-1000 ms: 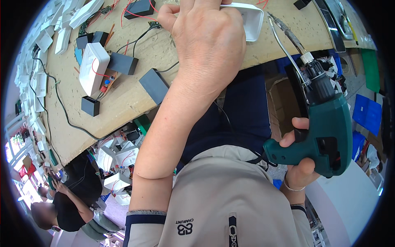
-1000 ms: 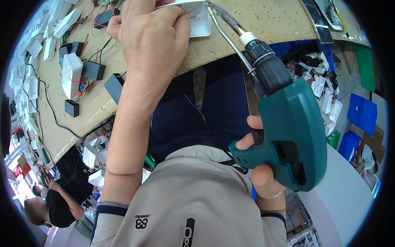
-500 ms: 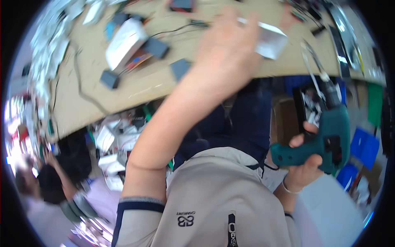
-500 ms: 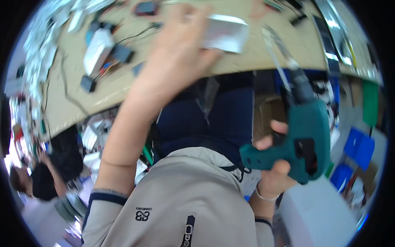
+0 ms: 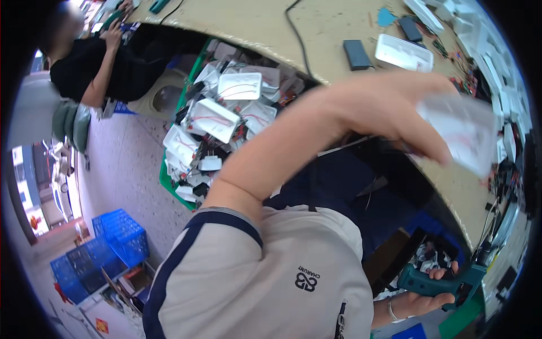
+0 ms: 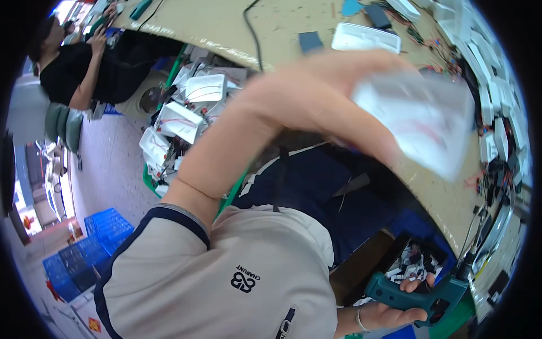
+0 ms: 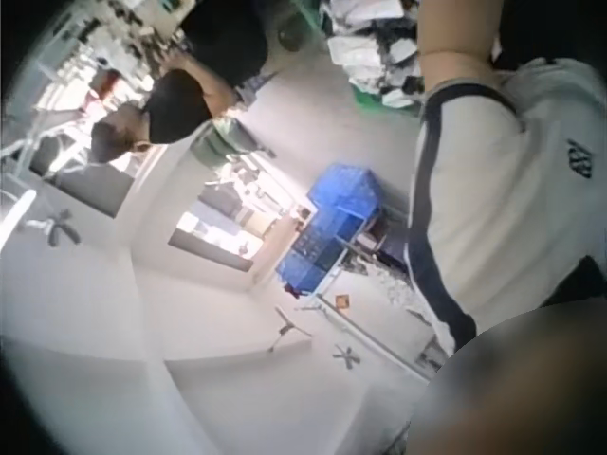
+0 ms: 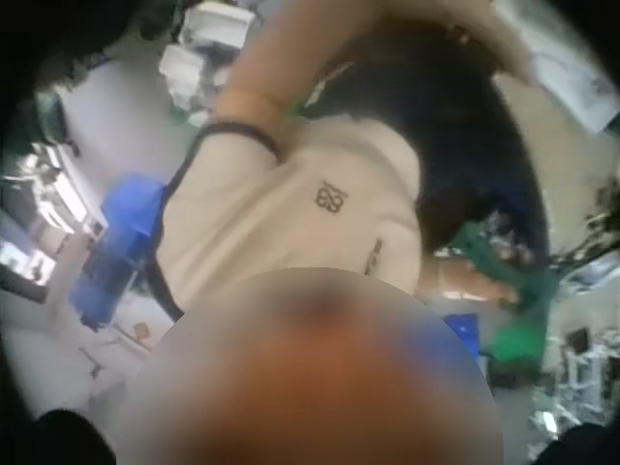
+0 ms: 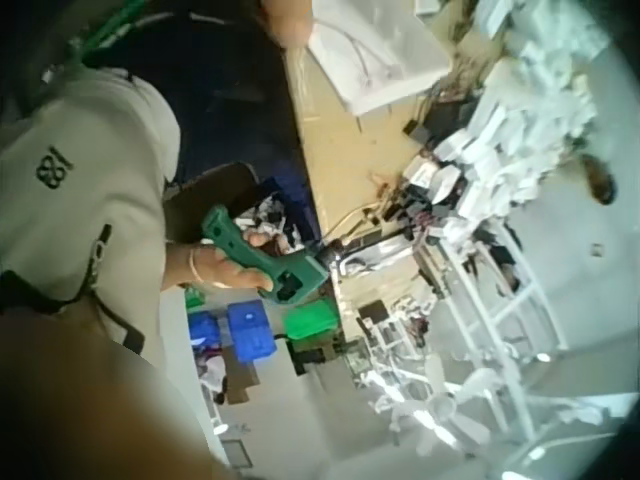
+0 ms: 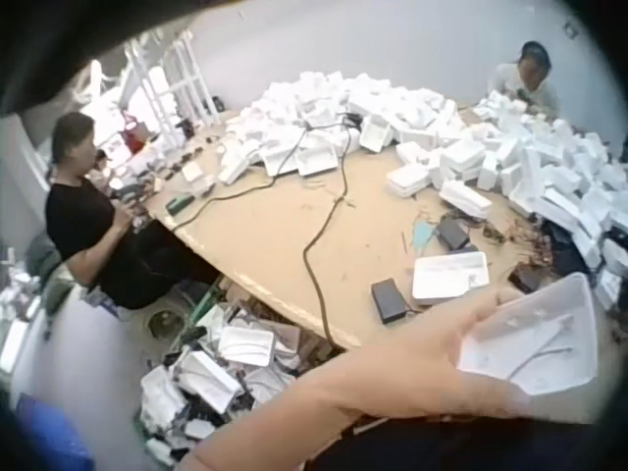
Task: Soldering electrical wires onto components within a plastic housing at a workstation.
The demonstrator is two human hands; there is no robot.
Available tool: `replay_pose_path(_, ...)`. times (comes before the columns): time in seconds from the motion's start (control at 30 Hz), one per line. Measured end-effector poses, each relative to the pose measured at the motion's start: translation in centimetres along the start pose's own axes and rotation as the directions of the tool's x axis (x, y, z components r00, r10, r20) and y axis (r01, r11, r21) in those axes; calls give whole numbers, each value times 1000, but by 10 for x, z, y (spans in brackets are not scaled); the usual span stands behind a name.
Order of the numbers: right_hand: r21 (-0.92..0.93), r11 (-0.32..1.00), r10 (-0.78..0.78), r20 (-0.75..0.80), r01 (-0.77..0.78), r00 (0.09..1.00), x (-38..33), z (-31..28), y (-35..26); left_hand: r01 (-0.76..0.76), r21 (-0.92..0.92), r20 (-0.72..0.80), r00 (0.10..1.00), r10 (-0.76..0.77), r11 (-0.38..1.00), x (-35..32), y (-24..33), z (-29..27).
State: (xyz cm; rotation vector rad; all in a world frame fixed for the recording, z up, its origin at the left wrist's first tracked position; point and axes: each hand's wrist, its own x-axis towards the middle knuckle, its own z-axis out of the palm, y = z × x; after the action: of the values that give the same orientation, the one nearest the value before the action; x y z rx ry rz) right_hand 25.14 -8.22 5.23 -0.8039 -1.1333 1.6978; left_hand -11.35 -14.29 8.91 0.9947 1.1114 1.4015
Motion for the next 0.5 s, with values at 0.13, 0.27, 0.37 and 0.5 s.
replay_pose_path(0.13,-1,998,-70,-18,70,997,14,-9,5,-169,-8,-281,946,160,986,-79,8,-64)
replay_pose_path(0.27,6,1000,-27,55,26,998,27,-6,7,-27,217,-492,860,133,976,-192,45,-89)
replay_pose_path(0.37,-24,999,-33,66,35,997,35,-4,11,256,376,-689,720,83,891,-249,40,-90)
replay_pose_path(0.5,-14,1000,-26,25,27,999,44,-8,20,735,586,-771,636,-45,342,-275,0,-76)
